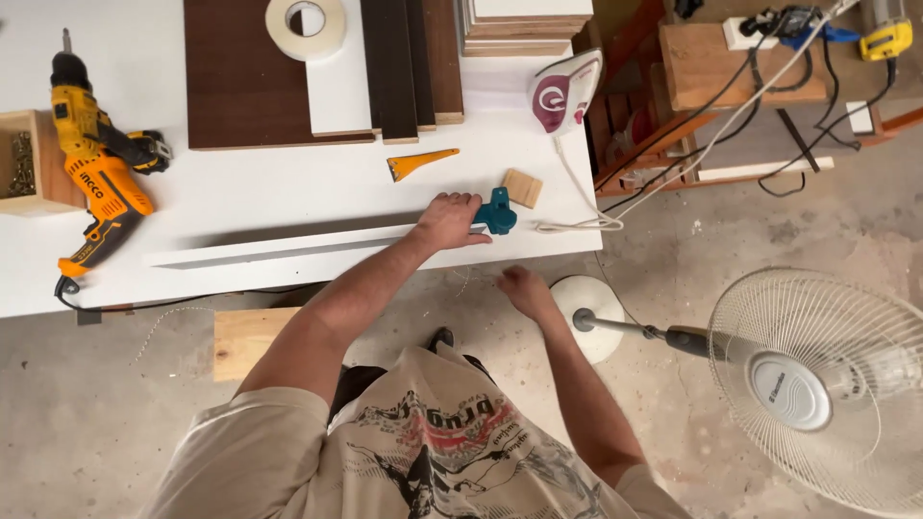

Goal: Applying heat-activated edge banding to a board with an iron, trimming the excess with a scraper, and sanding the edges smooth with a power sander.

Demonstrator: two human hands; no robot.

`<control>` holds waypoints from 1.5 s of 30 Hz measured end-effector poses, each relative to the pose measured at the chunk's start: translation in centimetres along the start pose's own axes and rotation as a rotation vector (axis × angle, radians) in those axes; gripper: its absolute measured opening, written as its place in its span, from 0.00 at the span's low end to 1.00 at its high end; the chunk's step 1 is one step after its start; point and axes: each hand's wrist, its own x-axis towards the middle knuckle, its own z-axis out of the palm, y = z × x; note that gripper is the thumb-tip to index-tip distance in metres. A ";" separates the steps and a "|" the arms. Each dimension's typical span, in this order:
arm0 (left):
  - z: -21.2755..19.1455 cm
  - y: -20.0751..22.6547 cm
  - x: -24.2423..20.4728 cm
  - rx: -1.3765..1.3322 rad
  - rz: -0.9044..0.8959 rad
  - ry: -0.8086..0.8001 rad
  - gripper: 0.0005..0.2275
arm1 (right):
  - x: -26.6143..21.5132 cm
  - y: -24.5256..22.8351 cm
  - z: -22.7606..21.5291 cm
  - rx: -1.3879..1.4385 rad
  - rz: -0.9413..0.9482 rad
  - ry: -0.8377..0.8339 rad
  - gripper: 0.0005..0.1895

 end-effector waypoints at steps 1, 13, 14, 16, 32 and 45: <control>-0.4 0.2 0.1 -0.001 -0.012 0.007 0.34 | 0.4 -1.3 -0.3 -0.009 -0.009 -0.005 0.31; -5.6 -4.4 -11.5 -0.315 -0.553 0.474 0.20 | 2.1 -17.4 8.6 0.019 -0.766 0.111 0.08; -6.2 -5.6 -14.6 -0.475 -0.649 0.677 0.18 | 2.3 -18.7 9.3 -0.032 -0.868 0.285 0.12; -7.4 -8.3 -21.5 -0.625 -0.756 0.901 0.17 | 3.1 -20.8 10.3 -0.078 -0.985 0.445 0.18; -10.6 -38.5 -58.1 -0.456 -1.544 0.722 0.18 | 4.7 -18.7 17.1 -0.781 -0.470 0.438 0.23; -2.6 -56.3 -61.7 -0.319 -1.370 0.746 0.12 | 1.3 -27.3 19.8 -0.958 0.023 0.084 0.61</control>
